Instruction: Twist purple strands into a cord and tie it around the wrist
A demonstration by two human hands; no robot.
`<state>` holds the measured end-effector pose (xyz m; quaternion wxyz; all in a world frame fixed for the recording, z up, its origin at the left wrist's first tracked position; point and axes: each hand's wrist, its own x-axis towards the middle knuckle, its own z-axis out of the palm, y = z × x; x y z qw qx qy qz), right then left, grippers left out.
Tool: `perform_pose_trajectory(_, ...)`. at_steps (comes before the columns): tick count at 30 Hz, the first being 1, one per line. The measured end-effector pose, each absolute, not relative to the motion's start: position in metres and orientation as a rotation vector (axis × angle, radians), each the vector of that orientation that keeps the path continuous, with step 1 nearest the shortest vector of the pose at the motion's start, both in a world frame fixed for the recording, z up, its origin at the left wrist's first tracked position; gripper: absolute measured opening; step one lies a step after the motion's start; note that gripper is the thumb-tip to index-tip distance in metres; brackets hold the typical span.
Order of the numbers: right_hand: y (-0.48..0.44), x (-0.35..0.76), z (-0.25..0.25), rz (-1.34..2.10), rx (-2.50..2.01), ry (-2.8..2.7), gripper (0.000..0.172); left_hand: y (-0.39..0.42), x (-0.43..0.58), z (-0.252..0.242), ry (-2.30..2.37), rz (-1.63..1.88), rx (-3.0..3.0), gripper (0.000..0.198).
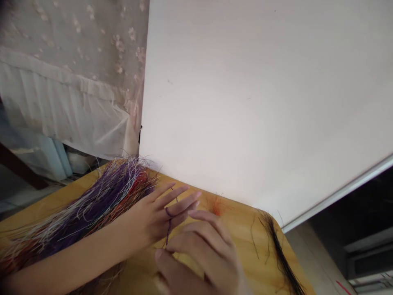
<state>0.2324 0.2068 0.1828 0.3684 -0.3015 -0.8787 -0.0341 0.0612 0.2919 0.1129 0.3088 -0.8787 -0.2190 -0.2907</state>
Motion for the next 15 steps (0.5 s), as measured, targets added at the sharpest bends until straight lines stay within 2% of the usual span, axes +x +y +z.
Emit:
perform_pose_trajectory(4,0.224,0.242,0.184,0.024,-0.800,-2.193,0.017,0.294,0.063,0.108,-0.529,-0.675,-2.360,0.035)
perform_pose_trajectory(8,0.239,0.251,0.179,0.107,-0.883,-2.212,0.016,0.294,0.066,0.100,-0.453,-0.749,-2.430,0.026)
perform_pose_trajectory(13,0.246,0.252,0.176,0.495,-0.916,-2.191,0.019,0.290,0.069,0.099,-0.396,-0.765,-2.532,0.028)
perform_pose_trajectory(15,0.246,0.253,0.175,0.656,-0.956,-2.200,0.020,0.287,0.070,0.103,-0.377,-0.697,-2.560,0.020)
